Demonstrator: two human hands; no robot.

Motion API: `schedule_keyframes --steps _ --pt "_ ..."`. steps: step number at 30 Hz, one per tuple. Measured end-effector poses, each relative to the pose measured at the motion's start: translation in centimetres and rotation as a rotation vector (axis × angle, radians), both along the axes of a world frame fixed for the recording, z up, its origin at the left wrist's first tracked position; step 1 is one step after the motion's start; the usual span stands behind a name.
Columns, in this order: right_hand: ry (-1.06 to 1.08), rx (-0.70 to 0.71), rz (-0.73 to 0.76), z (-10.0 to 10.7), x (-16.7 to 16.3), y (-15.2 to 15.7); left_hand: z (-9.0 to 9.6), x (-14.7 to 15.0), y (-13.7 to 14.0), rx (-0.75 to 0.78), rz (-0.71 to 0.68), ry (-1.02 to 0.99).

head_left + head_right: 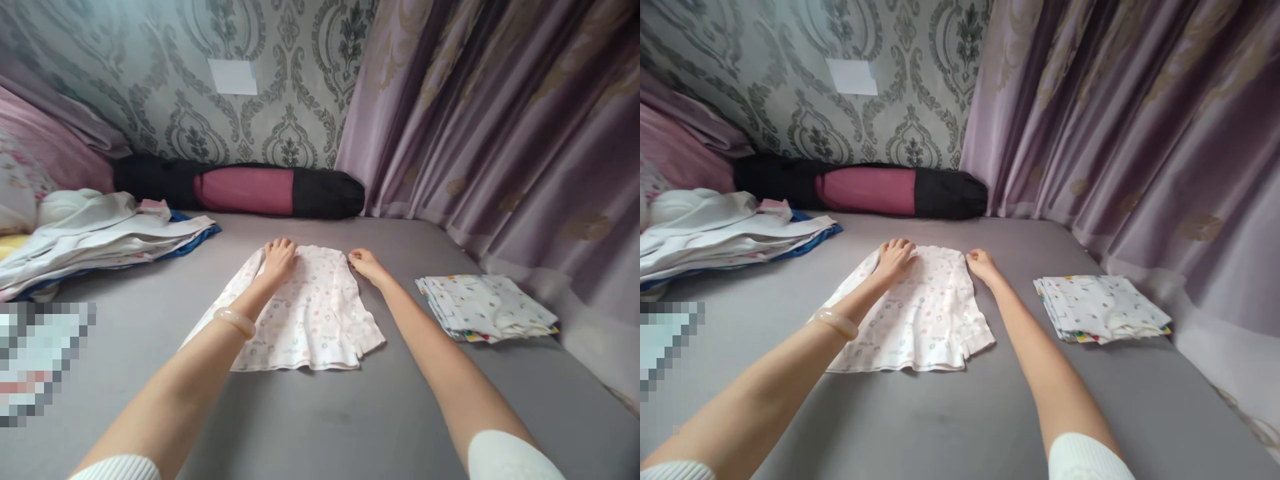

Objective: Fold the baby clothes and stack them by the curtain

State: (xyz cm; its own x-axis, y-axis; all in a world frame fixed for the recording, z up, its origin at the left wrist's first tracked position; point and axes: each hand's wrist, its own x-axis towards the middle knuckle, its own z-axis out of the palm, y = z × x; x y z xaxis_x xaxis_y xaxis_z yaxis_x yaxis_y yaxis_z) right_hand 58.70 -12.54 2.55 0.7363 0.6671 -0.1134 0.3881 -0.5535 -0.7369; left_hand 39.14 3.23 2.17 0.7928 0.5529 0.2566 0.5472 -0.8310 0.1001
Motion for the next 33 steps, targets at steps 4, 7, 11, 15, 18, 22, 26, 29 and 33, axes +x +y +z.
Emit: schedule_keyframes --steps 4,7,11,15,18,22,26,29,33 --pt "0.077 -0.074 0.01 0.8 -1.1 -4.6 -0.1 1.4 -2.7 -0.122 -0.201 0.006" --pt "0.147 -0.157 0.074 1.6 -2.4 -7.6 -0.3 2.5 -4.7 -0.203 -0.282 -0.004" --pt "0.119 -0.279 0.235 2.4 -3.9 -10.7 -0.6 3.8 -6.3 -0.254 -0.3 -0.04" --pt "0.034 -0.321 0.357 2.5 -4.7 -12.5 -1.0 4.7 -6.9 -0.283 -0.296 -0.097" --pt "0.072 -0.315 0.411 2.3 -4.7 -12.9 -1.6 5.3 -7.2 -0.286 -0.304 -0.132" --pt "0.112 -0.303 0.438 2.0 -4.4 -12.8 -2.6 5.5 -7.5 -0.296 -0.3 -0.173" --pt "0.081 -0.238 0.407 1.9 -3.8 -12.7 -3.0 5.2 -7.8 -0.269 -0.276 -0.146" --pt "0.053 -0.194 0.365 2.1 -2.6 -12.6 -3.1 5.2 -8.0 -0.214 -0.276 -0.103" --pt "0.017 -0.107 0.191 2.3 0.0 -12.6 -3.0 5.4 -8.4 -0.176 -0.253 -0.079"
